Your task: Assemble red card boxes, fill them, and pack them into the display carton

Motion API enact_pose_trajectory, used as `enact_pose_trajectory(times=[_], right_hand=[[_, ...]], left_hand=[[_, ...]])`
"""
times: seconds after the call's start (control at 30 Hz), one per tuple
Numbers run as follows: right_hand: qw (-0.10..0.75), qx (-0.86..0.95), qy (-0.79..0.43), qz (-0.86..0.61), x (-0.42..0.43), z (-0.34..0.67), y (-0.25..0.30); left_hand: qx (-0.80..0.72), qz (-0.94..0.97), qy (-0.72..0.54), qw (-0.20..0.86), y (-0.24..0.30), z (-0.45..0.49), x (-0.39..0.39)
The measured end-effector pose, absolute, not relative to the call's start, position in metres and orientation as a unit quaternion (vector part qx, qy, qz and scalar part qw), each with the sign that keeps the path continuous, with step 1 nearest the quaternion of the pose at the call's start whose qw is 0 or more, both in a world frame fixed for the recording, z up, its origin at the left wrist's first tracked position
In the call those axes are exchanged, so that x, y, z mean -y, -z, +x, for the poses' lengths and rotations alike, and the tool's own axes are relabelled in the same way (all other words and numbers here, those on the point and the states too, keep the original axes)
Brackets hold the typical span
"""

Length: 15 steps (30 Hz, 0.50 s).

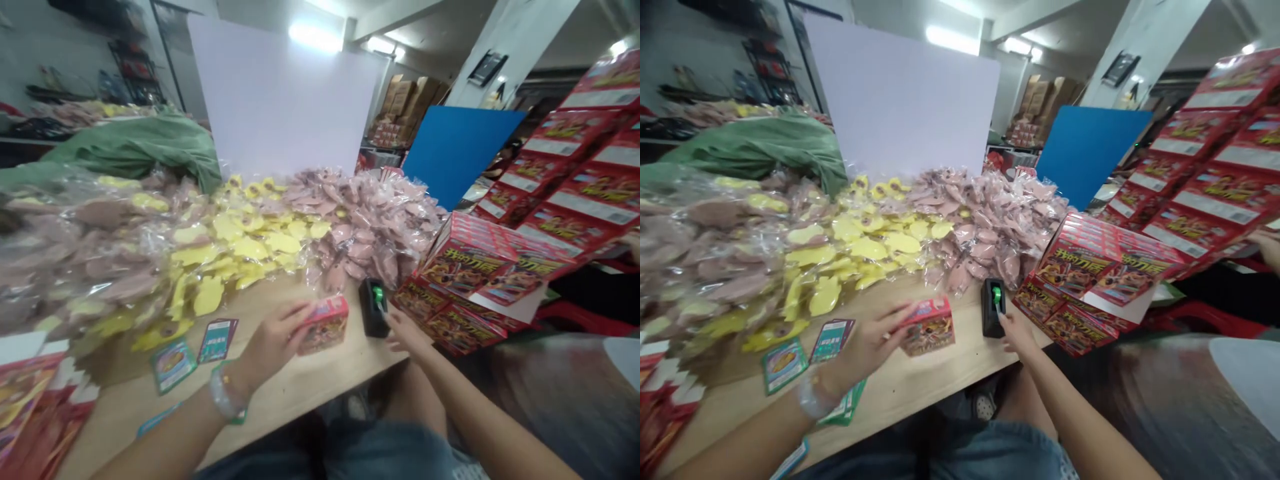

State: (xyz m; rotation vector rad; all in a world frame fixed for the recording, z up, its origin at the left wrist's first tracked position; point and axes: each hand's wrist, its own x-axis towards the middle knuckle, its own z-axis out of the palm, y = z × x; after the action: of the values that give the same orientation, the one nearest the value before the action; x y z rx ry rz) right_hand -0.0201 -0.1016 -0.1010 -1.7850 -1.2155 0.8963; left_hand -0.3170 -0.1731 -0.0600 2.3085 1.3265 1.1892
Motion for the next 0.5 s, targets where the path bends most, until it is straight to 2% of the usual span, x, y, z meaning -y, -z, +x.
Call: enact_pose_trajectory(times=[0.13, 0.27, 0.4, 0.5], right_hand=[[0.355, 0.395, -0.497, -0.686, 0.072, -0.016, 0.115], [0.414, 0.370, -0.531, -0.641, 0.098, -0.013, 0.122], [0.453, 0.381, -0.501, -0.631, 0.140, -0.025, 0.125], [0.457, 0.415, -0.523, -0.588, 0.155, -0.065, 0.103]], left_hand=[[-0.452, 0.836, -0.294, 0.102, 0.077, -0.301, 0.157], [-0.505, 0.847, -0.152, 0.060, 0.064, -0.301, 0.153], [-0.476, 0.863, -0.165, 0.042, 0.063, -0.307, 0.142], [-0.484, 0.849, -0.206, 0.057, 0.068, -0.300, 0.138]])
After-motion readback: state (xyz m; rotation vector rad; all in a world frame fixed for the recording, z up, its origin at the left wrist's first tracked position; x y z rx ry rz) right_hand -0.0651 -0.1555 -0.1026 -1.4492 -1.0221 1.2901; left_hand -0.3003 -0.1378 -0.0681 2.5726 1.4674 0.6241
